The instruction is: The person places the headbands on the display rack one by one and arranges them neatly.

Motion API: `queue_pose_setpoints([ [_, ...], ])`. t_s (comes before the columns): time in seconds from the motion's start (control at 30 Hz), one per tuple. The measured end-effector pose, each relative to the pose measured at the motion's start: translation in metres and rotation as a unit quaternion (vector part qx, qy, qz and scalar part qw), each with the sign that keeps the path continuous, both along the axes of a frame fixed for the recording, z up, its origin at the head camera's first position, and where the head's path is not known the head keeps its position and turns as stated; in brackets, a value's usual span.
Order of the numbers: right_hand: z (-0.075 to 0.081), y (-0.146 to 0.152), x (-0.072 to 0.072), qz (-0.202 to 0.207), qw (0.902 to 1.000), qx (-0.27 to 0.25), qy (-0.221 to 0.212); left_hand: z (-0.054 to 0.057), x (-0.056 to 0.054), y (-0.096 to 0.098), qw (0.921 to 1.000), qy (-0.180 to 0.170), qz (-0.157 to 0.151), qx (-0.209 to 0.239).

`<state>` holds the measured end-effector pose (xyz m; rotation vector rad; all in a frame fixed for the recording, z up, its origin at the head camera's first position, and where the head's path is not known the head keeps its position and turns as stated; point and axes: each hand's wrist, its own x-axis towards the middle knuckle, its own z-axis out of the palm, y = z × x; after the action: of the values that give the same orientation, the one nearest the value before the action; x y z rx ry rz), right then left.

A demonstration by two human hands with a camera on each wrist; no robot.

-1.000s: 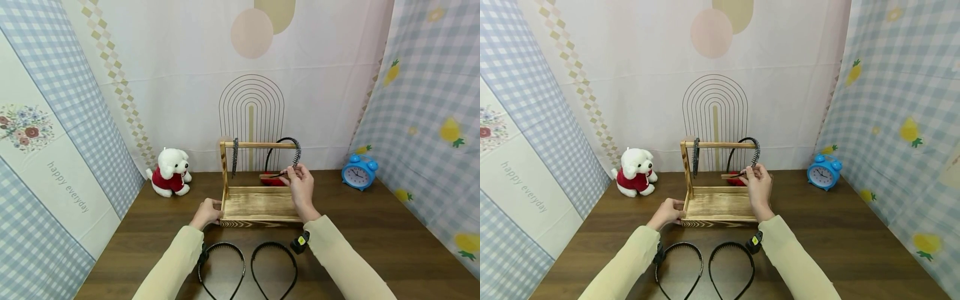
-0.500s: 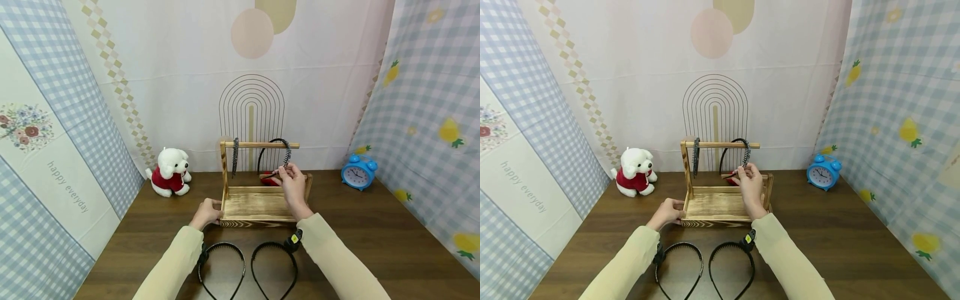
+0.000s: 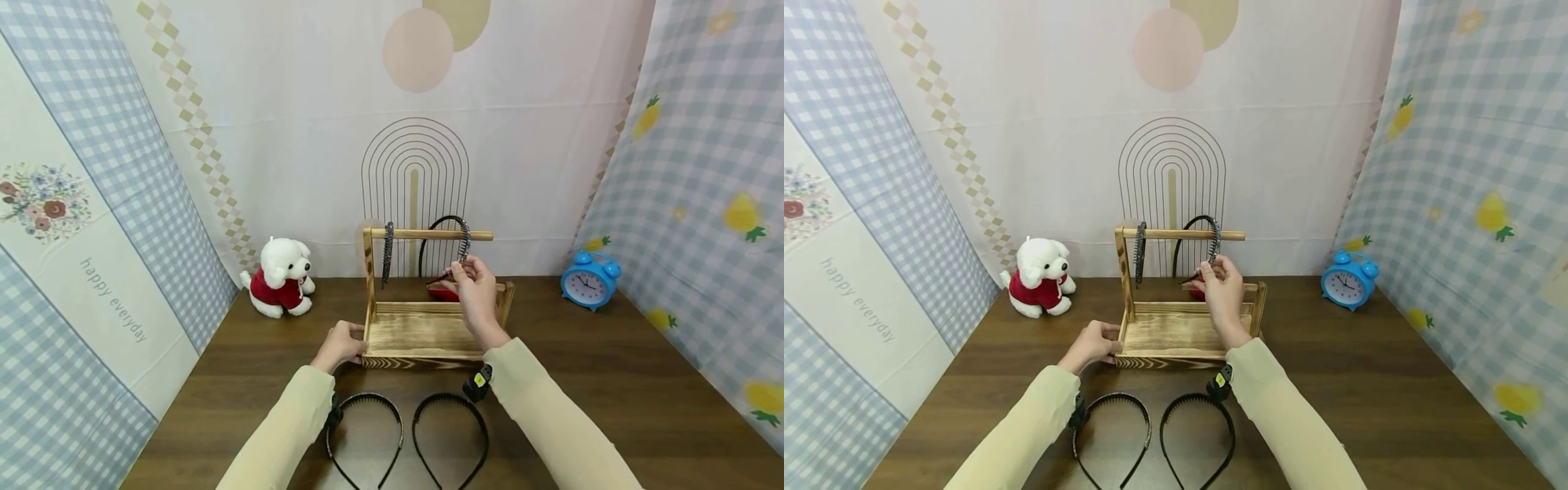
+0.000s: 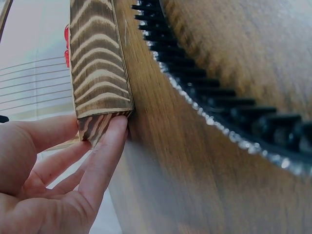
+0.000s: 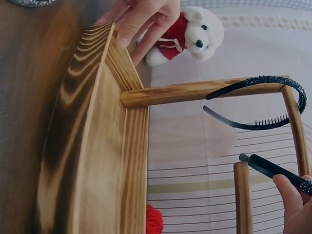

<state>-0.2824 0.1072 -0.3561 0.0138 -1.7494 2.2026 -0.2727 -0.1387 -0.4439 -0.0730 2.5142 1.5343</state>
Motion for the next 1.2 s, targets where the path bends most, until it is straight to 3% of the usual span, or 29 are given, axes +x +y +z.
queue_pose_setpoints([
  [0.2,0.005,-0.008,-0.004,0.01,0.9998,0.017,0.01,0.001,-0.001,0.0,1.0,0.001,0.0,-0.004],
  [0.4,0.005,-0.017,-0.005,0.003,0.9969,0.078,0.011,0.001,-0.001,0.0,0.9999,0.002,-0.003,-0.01],
  [0.6,0.004,-0.026,-0.003,-0.043,0.9801,0.188,0.049,0.002,0.0,0.0,0.9999,0.003,-0.003,-0.01],
  [0.7,0.002,-0.031,-0.004,-0.054,0.9727,0.218,0.059,0.001,0.0,-0.001,0.9999,0.007,-0.005,-0.01],
  [1.2,-0.006,-0.05,-0.008,-0.01,0.9681,0.247,0.038,0.002,0.0,-0.001,0.9999,0.0,-0.008,-0.008],
])
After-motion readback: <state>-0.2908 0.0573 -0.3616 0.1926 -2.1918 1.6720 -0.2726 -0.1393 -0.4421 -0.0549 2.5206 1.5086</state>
